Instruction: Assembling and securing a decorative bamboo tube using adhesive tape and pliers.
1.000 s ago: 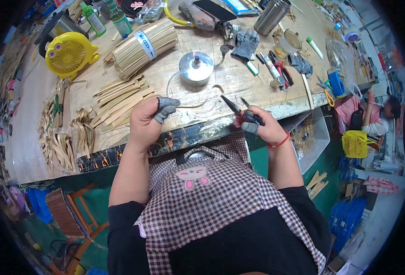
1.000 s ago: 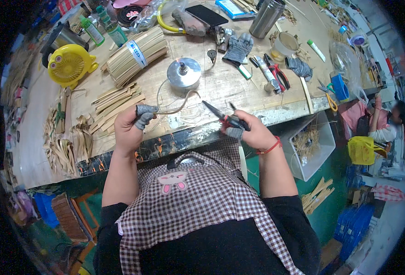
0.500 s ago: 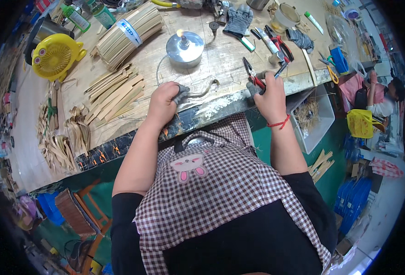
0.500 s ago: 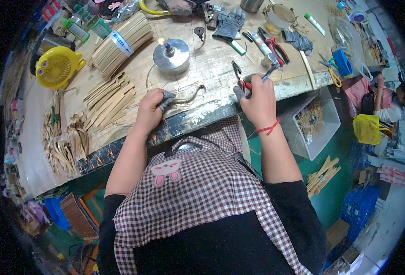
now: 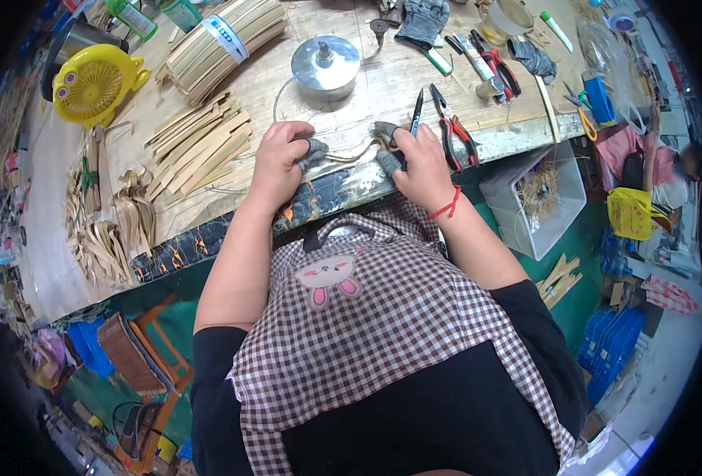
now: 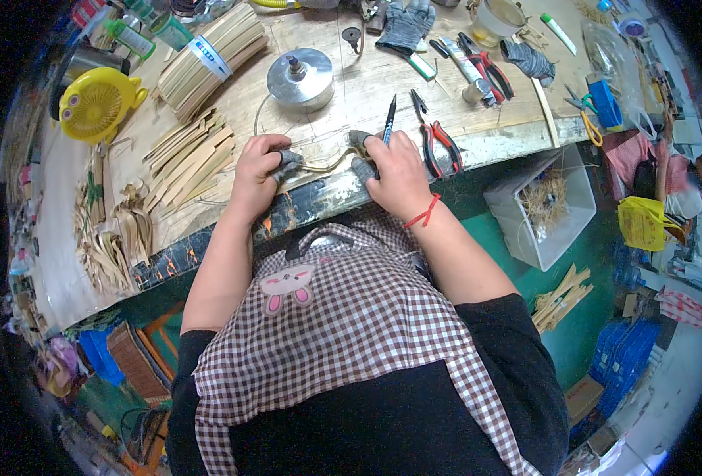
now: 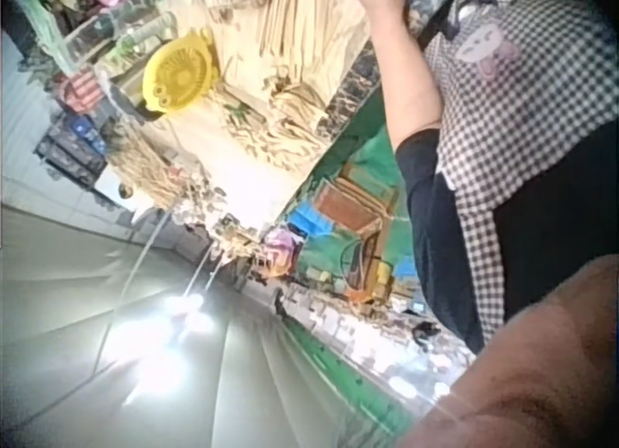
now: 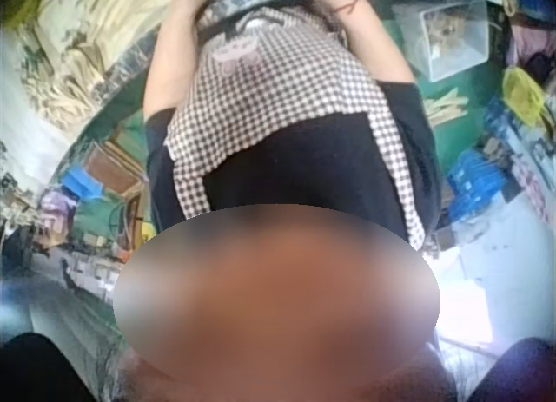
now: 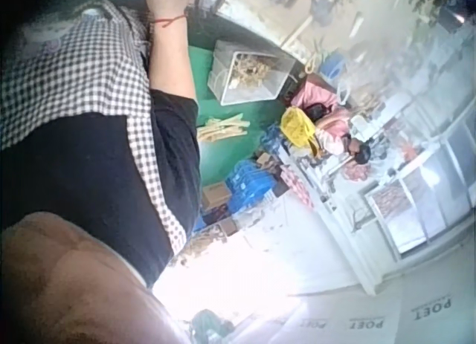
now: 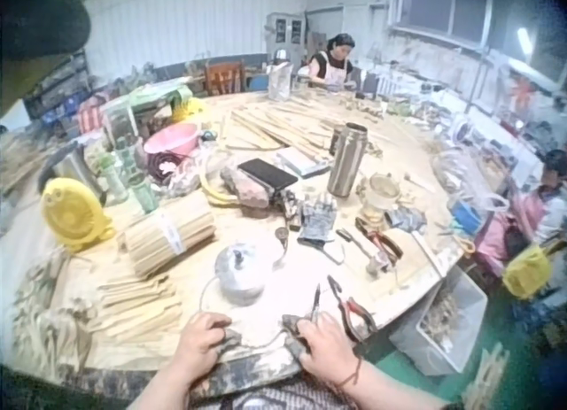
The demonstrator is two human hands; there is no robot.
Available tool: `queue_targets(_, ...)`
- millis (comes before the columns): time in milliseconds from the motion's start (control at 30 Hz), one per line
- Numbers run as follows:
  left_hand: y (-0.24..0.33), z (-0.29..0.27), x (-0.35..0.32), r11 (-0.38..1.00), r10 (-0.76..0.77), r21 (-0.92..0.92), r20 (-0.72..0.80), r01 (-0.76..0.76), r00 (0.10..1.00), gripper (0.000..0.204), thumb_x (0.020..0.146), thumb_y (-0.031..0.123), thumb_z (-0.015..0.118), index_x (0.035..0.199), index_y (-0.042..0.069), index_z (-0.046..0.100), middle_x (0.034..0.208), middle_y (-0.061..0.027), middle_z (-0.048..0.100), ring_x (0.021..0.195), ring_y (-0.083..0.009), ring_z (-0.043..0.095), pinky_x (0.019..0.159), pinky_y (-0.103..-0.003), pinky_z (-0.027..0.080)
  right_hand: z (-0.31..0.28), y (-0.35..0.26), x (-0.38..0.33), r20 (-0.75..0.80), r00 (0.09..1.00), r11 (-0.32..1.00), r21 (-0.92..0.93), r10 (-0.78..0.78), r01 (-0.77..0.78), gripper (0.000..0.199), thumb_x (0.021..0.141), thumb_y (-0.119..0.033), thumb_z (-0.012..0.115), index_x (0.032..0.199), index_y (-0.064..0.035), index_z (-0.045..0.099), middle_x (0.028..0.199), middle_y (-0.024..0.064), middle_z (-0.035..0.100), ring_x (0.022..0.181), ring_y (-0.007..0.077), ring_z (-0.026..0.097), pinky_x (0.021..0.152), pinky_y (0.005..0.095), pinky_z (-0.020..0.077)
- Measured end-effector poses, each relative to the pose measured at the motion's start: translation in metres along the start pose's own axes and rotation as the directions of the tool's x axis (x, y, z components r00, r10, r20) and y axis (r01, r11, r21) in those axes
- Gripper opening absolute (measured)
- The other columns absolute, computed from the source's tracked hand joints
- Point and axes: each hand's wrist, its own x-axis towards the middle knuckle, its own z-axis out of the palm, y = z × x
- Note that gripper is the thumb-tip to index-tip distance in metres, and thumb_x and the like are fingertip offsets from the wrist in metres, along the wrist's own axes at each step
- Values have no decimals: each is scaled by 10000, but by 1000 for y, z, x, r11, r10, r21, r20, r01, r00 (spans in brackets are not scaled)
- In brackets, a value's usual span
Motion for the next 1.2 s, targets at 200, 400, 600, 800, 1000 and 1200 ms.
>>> queue_targets(200, 0, 4, -1, 998, -19, 57, -17, 20, 1000, 265, 594, -155, 524, 803, -12, 602, 1069, -121, 640, 1025, -343, 550, 891, -394, 446, -1, -4, 2, -62, 995, 997, 6, -77, 78, 391, 608, 8, 656, 990, -60, 609, 928, 125, 586, 921, 332, 534, 800, 432, 437)
queue_targets(400, -4, 4, -2, 997, 24, 71, -20, -23, 1000, 216, 626, -126, 572, 796, 2, 611, 1059, -109, 644, 1009, -333, 556, 876, -391, 452, 1, -3, 2, -84, 993, 996, 11, -83, 84, 374, 605, 13, 671, 967, -62, 615, 955, 116, 601, 921, 326, 541, 802, 430, 436)
queue_targets(600, -2, 2, -1, 996, 6, 94, 25, -9, 1000, 203, 634, -117, 580, 801, -5, 612, 1064, -105, 640, 1010, -331, 556, 879, -396, 452, 2, -2, 3, -108, 990, 995, 29, -91, 94, 359, 611, 3, 685, 954, -70, 608, 943, 114, 591, 922, 322, 542, 800, 431, 435)
queue_targets(800, 1, 2, 1, 992, 19, 123, 38, -24, 999, 264, 630, -131, 543, 838, 4, 636, 1071, -105, 638, 1018, -339, 556, 882, -400, 452, -1, 1, 2, -58, 998, 995, 87, -36, 41, 370, 617, -3, 693, 968, -60, 591, 933, 129, 581, 923, 335, 538, 811, 430, 436)
queue_targets(1000, 2, 1, 1, 992, 8, 126, 51, -14, 999, 271, 631, -126, 548, 852, 2, 637, 1071, -109, 641, 1010, -339, 562, 881, -398, 453, -4, 11, -1, -33, 999, 985, 173, -3, 8, 388, 627, -7, 683, 1002, -51, 594, 954, 156, 567, 951, 353, 531, 827, 438, 437)
queue_targets(1200, 4, 2, 2, 996, 18, 91, 32, -21, 999, 236, 638, -127, 542, 831, -11, 611, 1058, -119, 644, 984, -344, 565, 864, -392, 456, -3, 9, -2, -46, 996, 989, 124, -71, 76, 392, 637, -23, 679, 1019, -87, 618, 994, 134, 572, 987, 336, 535, 855, 423, 440)
